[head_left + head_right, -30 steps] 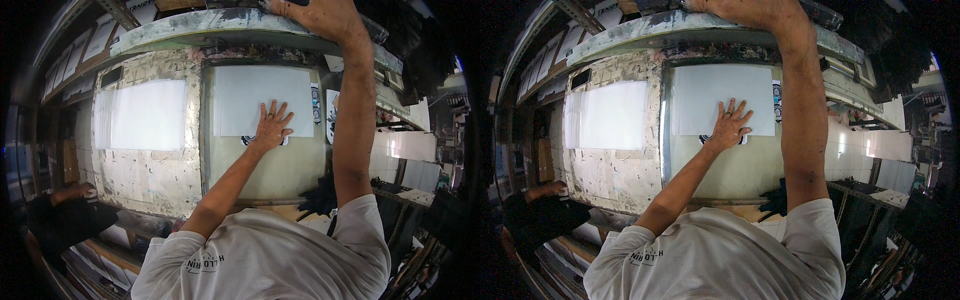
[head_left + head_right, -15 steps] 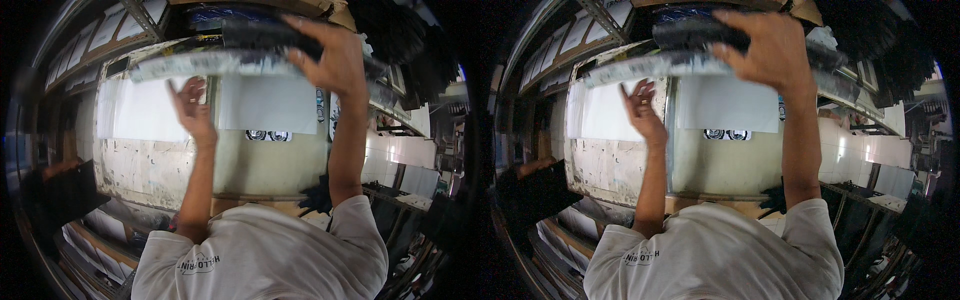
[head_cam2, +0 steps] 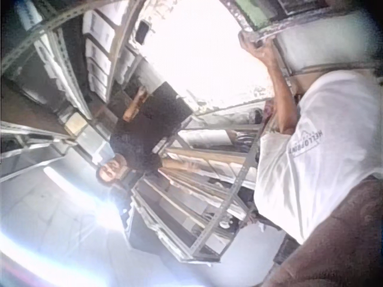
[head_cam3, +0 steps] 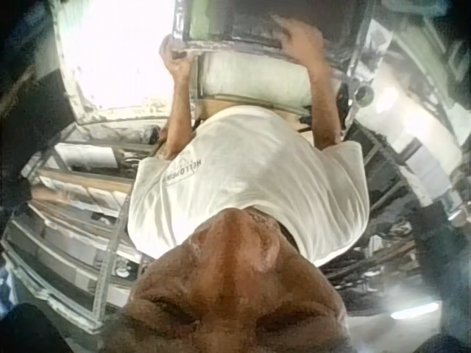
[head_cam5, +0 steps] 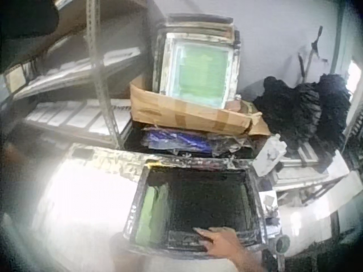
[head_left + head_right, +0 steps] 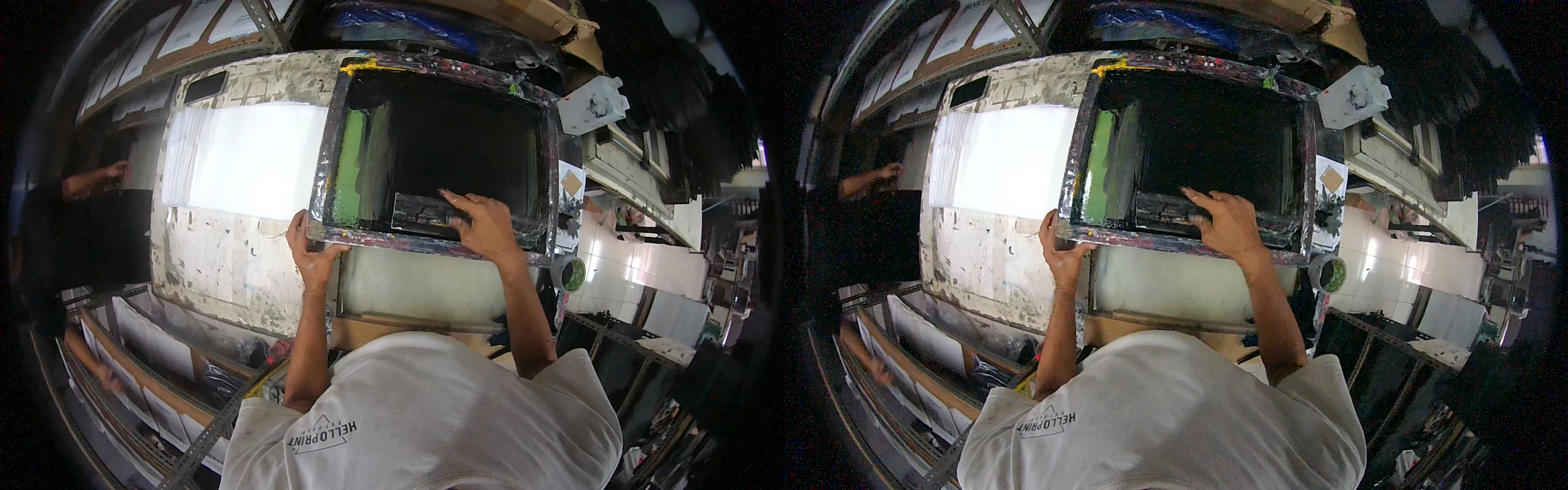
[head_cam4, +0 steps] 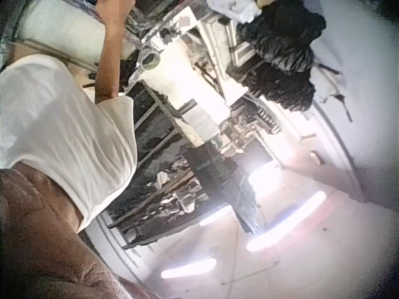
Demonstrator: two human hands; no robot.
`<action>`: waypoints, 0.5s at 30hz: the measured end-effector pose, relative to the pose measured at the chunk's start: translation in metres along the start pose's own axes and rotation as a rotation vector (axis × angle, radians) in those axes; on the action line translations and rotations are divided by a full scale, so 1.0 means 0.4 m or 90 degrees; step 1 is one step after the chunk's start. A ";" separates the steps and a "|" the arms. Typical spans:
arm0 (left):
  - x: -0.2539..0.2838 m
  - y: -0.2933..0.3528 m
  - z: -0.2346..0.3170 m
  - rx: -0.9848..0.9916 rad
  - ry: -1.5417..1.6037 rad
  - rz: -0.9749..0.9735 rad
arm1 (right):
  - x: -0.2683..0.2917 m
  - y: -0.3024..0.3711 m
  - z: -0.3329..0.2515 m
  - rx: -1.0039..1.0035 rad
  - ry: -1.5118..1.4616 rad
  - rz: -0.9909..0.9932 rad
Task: The person performs screen printing by placing white sheets onto a table, lowering a frame, and pulling a squeegee across it to apply ink. They lift the frame to remove the printed sheet, place it aside, and repeat the process, occasionally pouring liquid from a bottle onto the screen.
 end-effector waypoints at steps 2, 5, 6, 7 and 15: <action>-0.001 0.006 0.007 -0.070 -0.111 -0.026 | -0.069 0.012 0.006 0.022 0.151 -0.018; 0.002 0.010 0.005 -0.069 -0.141 -0.048 | -0.082 -0.018 0.025 0.005 0.118 0.053; 0.005 0.008 0.008 -0.073 -0.142 -0.046 | -0.063 -0.045 0.023 0.037 0.073 0.103; 0.008 0.008 0.013 -0.077 -0.144 -0.042 | -0.050 -0.082 0.026 0.052 0.075 0.130; 0.013 0.004 0.020 -0.070 -0.125 -0.038 | 0.066 -0.469 0.080 0.090 0.107 0.252</action>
Point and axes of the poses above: each hand's wrist, its own y-axis away from the middle knuckle, its own x-axis out of the back of the hand, z = x × y, the point moved 10 cm from there along -y, towards the middle knuckle, and after that the axes turned 13 degrees about -x, right-handed, at the moved point
